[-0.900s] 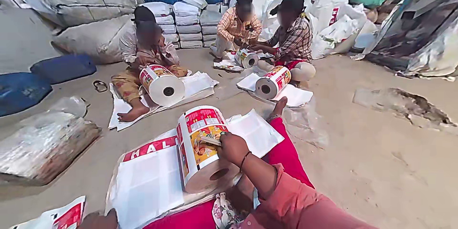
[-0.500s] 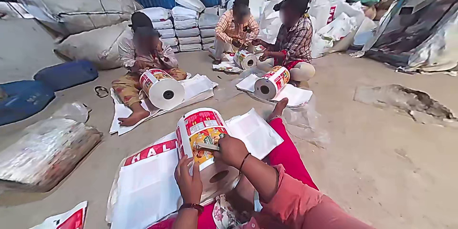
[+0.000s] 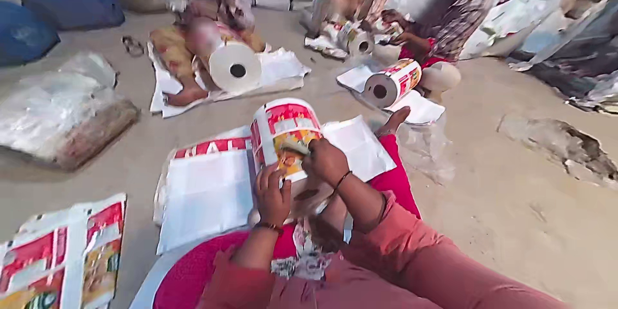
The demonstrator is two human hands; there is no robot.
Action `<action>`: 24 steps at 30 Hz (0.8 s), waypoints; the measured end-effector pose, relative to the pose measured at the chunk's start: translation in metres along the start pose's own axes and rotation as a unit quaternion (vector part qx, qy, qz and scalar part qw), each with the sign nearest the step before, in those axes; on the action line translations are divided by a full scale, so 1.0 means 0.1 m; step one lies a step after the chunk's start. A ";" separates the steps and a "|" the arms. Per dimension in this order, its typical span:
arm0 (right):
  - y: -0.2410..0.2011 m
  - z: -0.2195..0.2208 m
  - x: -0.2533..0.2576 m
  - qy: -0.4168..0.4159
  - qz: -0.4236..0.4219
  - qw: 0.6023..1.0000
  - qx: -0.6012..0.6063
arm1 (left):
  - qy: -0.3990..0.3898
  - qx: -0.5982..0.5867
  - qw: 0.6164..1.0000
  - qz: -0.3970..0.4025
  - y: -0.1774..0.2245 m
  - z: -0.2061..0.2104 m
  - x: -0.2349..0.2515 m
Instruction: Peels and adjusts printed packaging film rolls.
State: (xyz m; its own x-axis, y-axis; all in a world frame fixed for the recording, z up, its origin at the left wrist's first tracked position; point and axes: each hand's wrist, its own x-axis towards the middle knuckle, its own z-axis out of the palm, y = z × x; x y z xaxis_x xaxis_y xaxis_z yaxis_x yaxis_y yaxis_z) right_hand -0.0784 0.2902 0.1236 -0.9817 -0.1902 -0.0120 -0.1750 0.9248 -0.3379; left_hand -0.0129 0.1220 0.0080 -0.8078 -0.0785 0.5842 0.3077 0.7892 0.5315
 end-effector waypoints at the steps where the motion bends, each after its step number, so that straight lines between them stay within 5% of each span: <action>1: 0.01 0.01 0.04 0.022 -0.004 1.000 -0.006 | 0.004 -0.006 1.000 -0.002 0.00 0.02 0.02; 13: -0.01 -0.06 0.60 0.026 0.023 0.998 0.055 | -0.015 -0.038 0.999 -0.019 -0.01 -0.01 0.05; 24: -0.32 -0.15 1.31 0.013 0.032 0.997 -0.069 | 0.000 -0.035 0.999 -0.011 0.03 -0.02 0.09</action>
State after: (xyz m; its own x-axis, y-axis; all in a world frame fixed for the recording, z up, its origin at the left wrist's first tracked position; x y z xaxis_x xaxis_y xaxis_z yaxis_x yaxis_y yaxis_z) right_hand -0.2025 0.2411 0.1469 -0.9924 -0.1227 -0.0035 -0.1193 0.9714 -0.2051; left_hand -0.0185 0.1228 0.0162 -0.8146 -0.0960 0.5721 0.3242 0.7424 0.5863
